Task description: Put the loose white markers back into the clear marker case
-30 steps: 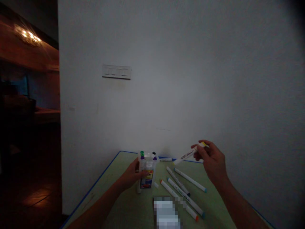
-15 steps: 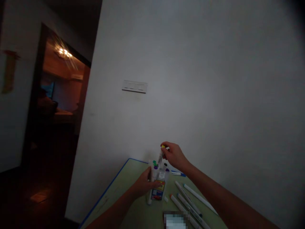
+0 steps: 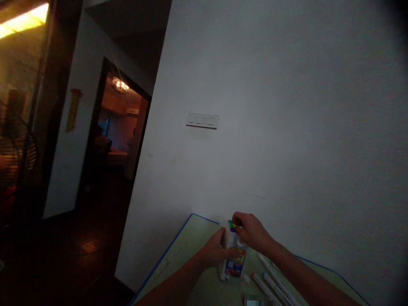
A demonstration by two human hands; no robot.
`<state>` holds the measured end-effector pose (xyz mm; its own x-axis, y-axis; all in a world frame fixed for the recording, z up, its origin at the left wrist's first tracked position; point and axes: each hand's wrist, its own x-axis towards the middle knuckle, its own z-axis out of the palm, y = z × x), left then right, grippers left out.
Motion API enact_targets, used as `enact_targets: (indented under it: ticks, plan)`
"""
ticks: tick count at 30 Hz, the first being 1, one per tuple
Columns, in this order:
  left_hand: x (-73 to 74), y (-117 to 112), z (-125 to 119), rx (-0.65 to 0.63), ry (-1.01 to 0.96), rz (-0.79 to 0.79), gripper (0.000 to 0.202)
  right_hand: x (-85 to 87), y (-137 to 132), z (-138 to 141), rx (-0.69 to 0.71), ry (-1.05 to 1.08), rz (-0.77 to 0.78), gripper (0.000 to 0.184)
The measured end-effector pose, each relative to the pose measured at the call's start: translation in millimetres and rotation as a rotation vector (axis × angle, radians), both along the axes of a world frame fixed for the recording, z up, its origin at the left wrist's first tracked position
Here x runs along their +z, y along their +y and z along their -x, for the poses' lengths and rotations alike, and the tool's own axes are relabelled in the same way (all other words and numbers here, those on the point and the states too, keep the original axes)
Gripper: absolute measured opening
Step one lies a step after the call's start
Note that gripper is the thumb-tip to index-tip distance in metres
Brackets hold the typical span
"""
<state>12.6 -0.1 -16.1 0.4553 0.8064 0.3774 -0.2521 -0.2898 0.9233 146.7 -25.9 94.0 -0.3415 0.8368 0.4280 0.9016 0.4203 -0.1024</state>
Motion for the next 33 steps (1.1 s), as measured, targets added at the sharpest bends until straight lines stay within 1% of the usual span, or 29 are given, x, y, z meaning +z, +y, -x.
enact_targets:
  ticks: [4, 8, 11, 13, 15, 16, 18, 21, 23, 25, 26, 28, 33]
  plan:
    - [0.6, -0.8, -0.2, -0.01, -0.016, -0.002, 0.064, 5.2, -4.3, 0.1, -0.025, -0.069, 0.014, 0.015]
    - [5.4, -5.1, 0.1, -0.013, -0.029, 0.0, 0.064, 8.3, -5.5, -3.6, 0.023, -0.053, 0.03, 0.018]
    - [9.6, -8.8, 0.6, -0.024, -0.036, 0.012, 0.066, 8.1, -2.2, -15.6, 0.058, 0.026, 0.005, 0.028]
    - [11.6, -10.7, 1.1, -0.032, -0.035, 0.026, 0.068, 3.3, 2.2, -32.3, 0.033, 0.08, -0.019, 0.034]
    - [12.7, -12.0, 1.4, -0.037, -0.035, 0.04, 0.07, -9.7, 6.6, -56.2, -0.043, 0.107, -0.014, 0.037]
    - [12.9, -12.4, 1.6, -0.038, -0.035, 0.046, 0.07, -20.3, 8.0, -70.2, -0.092, 0.111, 0.0, 0.039]
    - [12.9, -12.7, 1.9, -0.043, -0.033, 0.056, 0.07, -49.0, 8.1, -99.0, -0.208, 0.059, 0.087, 0.041]
    - [11.8, -11.8, 2.0, -0.044, -0.022, 0.067, 0.069, -102.0, 1.5, -135.9, -0.33, 0.002, 0.189, 0.045]
    - [10.6, -10.6, 1.8, -0.033, -0.014, 0.073, 0.07, -133.2, -4.7, -151.9, -0.352, 0.013, 0.274, 0.048]
    - [9.7, -9.6, 1.5, -0.019, -0.004, 0.077, 0.071, -154.6, -9.7, -161.5, -0.314, 0.043, 0.319, 0.051]
    - [9.6, -9.4, 1.4, -0.013, 0.001, 0.078, 0.071, -161.3, -11.5, -164.6, -0.3, 0.061, 0.318, 0.051]
    - [9.8, -9.5, 1.2, -0.004, 0.009, 0.076, 0.07, -168.0, -13.7, -169.1, -0.299, 0.088, 0.289, 0.051]
    - [11.5, -10.6, 0.7, 0.011, 0.026, 0.067, 0.069, -168.2, -16.9, -179.0, -0.291, 0.101, 0.246, 0.046]
